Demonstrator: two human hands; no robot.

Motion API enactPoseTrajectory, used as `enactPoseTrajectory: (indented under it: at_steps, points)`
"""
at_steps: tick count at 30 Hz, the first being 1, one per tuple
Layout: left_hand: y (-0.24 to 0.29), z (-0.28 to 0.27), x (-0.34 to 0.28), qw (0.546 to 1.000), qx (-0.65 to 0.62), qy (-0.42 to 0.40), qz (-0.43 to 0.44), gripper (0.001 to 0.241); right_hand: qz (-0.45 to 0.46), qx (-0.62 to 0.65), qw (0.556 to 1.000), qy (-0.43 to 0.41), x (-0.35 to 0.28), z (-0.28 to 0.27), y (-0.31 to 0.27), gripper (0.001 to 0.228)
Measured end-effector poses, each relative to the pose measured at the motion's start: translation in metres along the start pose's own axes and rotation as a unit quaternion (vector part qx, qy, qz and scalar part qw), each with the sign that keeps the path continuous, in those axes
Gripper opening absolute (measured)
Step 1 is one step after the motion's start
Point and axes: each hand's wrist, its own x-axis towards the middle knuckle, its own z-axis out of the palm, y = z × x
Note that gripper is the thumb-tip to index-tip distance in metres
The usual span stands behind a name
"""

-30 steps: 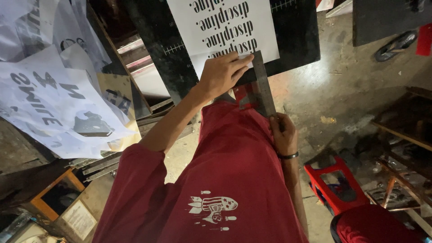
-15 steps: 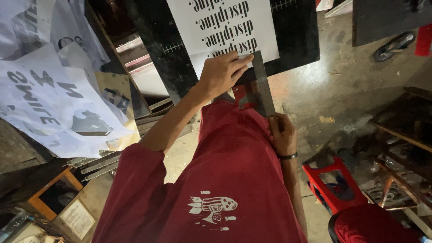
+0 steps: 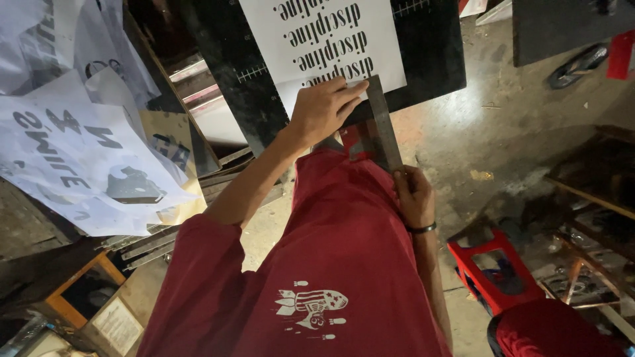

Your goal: The person moves screen printing frames and then uses a metal ruler to precisely align a stencil on a printing board, making fine adjustments to ensure it is centered.

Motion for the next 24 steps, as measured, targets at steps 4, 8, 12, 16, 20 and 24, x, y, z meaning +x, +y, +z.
enactPoseTrajectory:
  at_steps: [4, 8, 12, 16, 20, 24]
  points:
    - [-0.003, 0.006, -0.003, 1.000, 0.002, -0.007, -0.005, 0.031, 0.012, 0.028, 0.999, 0.009, -0.004, 0.001, -0.003, 0.024]
    - [-0.006, 0.011, -0.003, 1.000, 0.001, -0.014, -0.003, 0.032, 0.005, 0.010, 1.000, 0.006, -0.002, 0.001, -0.006, 0.023]
    - [-0.003, 0.009, -0.001, 1.000, -0.008, -0.007, -0.010, 0.028, -0.003, 0.003, 1.000, 0.000, -0.001, 0.002, -0.004, 0.027]
    - [0.000, 0.008, 0.001, 1.000, 0.007, 0.015, -0.016, 0.023, -0.002, -0.010, 1.000, -0.005, 0.001, 0.004, 0.004, 0.025]
    - [-0.003, 0.014, 0.000, 1.000, 0.007, 0.020, -0.013, 0.023, -0.011, 0.000, 1.000, -0.011, 0.003, 0.002, 0.000, 0.023]
    - [-0.001, 0.007, 0.001, 1.000, 0.007, 0.013, -0.011, 0.022, -0.018, -0.028, 0.999, -0.006, 0.002, 0.001, -0.002, 0.023]
